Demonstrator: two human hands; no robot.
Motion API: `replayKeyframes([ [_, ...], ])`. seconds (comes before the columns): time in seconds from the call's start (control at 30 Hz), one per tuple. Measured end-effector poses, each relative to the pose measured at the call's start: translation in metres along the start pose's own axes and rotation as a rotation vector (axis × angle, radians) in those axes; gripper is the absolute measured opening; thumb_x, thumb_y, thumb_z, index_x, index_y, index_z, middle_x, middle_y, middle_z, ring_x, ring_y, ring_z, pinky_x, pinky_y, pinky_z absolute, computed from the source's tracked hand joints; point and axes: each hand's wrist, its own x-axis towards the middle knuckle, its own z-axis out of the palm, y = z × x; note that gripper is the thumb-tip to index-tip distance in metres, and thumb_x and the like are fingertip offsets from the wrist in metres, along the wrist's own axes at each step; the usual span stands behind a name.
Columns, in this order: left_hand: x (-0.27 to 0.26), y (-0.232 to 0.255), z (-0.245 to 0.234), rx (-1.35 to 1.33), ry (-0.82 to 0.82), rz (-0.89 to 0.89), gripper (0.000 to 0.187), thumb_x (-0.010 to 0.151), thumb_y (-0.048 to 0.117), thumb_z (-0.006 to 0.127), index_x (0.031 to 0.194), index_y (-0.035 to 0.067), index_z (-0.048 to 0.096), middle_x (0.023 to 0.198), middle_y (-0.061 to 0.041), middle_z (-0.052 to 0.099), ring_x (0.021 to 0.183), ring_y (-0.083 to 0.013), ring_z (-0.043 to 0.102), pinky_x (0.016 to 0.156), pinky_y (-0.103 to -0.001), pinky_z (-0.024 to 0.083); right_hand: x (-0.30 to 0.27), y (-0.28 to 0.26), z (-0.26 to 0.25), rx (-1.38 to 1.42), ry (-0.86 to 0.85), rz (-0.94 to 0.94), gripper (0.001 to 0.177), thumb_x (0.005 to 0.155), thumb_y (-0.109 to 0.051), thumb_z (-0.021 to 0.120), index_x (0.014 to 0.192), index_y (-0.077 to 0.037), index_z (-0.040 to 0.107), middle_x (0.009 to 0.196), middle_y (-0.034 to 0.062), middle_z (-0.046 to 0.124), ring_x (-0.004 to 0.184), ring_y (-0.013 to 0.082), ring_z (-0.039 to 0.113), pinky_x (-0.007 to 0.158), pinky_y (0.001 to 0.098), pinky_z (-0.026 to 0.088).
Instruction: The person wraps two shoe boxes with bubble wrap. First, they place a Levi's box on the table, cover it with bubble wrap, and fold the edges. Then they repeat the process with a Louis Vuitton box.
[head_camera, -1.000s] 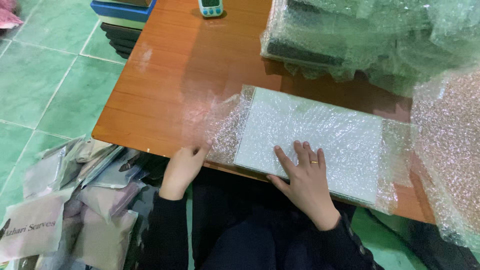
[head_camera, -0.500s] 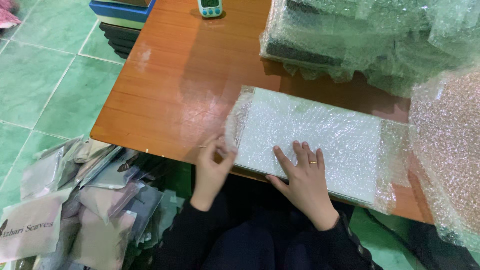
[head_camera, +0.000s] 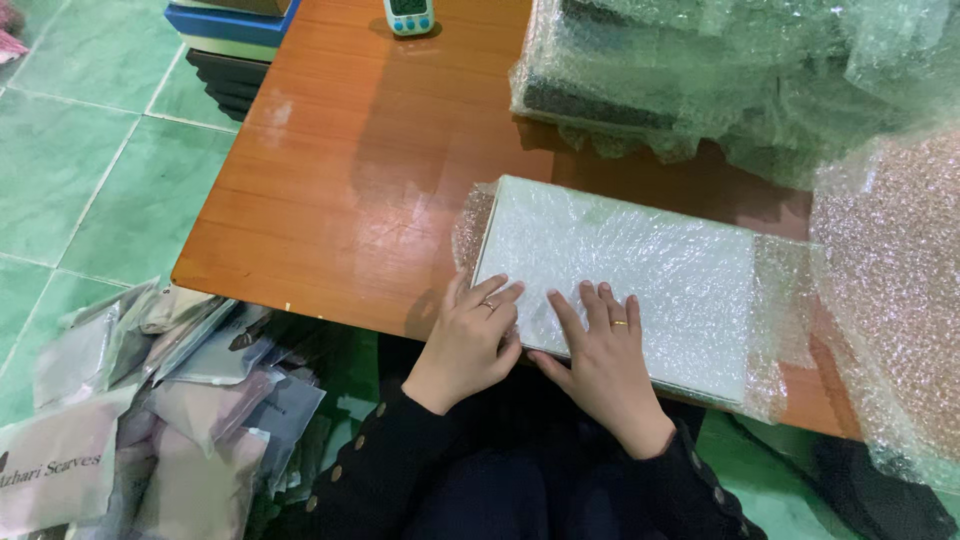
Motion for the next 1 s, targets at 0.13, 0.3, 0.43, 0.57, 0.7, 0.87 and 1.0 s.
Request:
replayKeyframes([
  [0.13,0.005,0.002,-0.004,0.018,-0.046,0.016,0.016,0.08,0.012,0.071,0.094,0.005,0.066,0.127,-0.009,0.071,0.132,-0.0311,0.057,0.116,-0.064,0.029,0.004,-0.001,-0.006,-0.002,-0.1,-0.008,0.084,0.076,-0.049,0.077,0.151,-0.024,0.046,0.137,0.0289,0.05,0.129,0.0506,0.048,0.105,0.0702,0.034],
  [0.3,-0.009,-0.017,-0.007,-0.093,0.209,-0.045,0.023,0.081,0.018,0.072,0.098,0.003,0.066,0.123,-0.017,0.068,0.122,-0.0356,0.059,0.107,-0.057,0.039,0.009,-0.004,-0.012,-0.04,-0.089,-0.055,0.075,0.077,-0.05,0.076,0.146,-0.032,0.049,0.135,0.0306,0.049,0.126,0.0528,0.049,0.102,0.0723,0.036],
  [0.43,-0.017,-0.067,0.009,-0.299,0.418,-0.653,0.031,0.099,0.026,0.067,0.115,0.0,0.067,0.099,-0.018,0.074,0.09,-0.0301,0.071,0.08,-0.038,0.055,0.007,-0.003,-0.01,-0.051,-0.098,-0.057,0.073,0.08,-0.051,0.074,0.145,-0.03,0.05,0.136,0.0306,0.048,0.127,0.0535,0.048,0.102,0.0725,0.036],
  [0.57,0.007,-0.126,0.033,-0.376,0.231,-0.773,0.051,0.087,0.023,0.072,0.132,-0.001,0.065,0.096,-0.015,0.077,0.081,-0.0171,0.074,0.071,-0.032,0.057,0.006,-0.002,-0.008,-0.062,-0.116,-0.049,0.072,0.08,-0.051,0.074,0.145,-0.03,0.05,0.136,0.0303,0.047,0.127,0.0535,0.048,0.103,0.0724,0.035],
  [0.7,0.021,-0.11,0.043,-0.381,0.126,-0.754,0.036,0.089,0.025,0.073,0.117,0.003,0.078,0.093,-0.015,0.08,0.082,-0.02,0.077,0.073,-0.032,0.059,0.009,-0.002,-0.009,-0.048,-0.106,-0.05,0.073,0.079,-0.052,0.074,0.144,-0.031,0.051,0.137,0.031,0.046,0.127,0.0542,0.048,0.102,0.0725,0.035],
  [0.87,0.026,-0.038,0.022,0.012,-0.068,-0.563,0.034,0.104,0.025,0.063,0.128,0.003,0.072,0.106,-0.02,0.071,0.107,-0.0341,0.066,0.092,-0.043,0.053,0.008,-0.002,-0.009,-0.039,-0.131,-0.059,0.073,0.079,-0.052,0.074,0.145,-0.03,0.05,0.137,0.0311,0.048,0.127,0.0532,0.048,0.101,0.0731,0.035],
  [1.0,0.03,-0.006,0.005,0.144,0.042,-0.332,0.036,0.1,0.027,0.063,0.129,0.006,0.07,0.139,-0.017,0.057,0.133,-0.037,0.05,0.109,-0.053,0.041,0.007,0.001,-0.008,-0.034,-0.118,-0.063,0.073,0.08,-0.051,0.075,0.145,-0.03,0.051,0.137,0.0337,0.048,0.127,0.0549,0.047,0.101,0.0737,0.035],
])
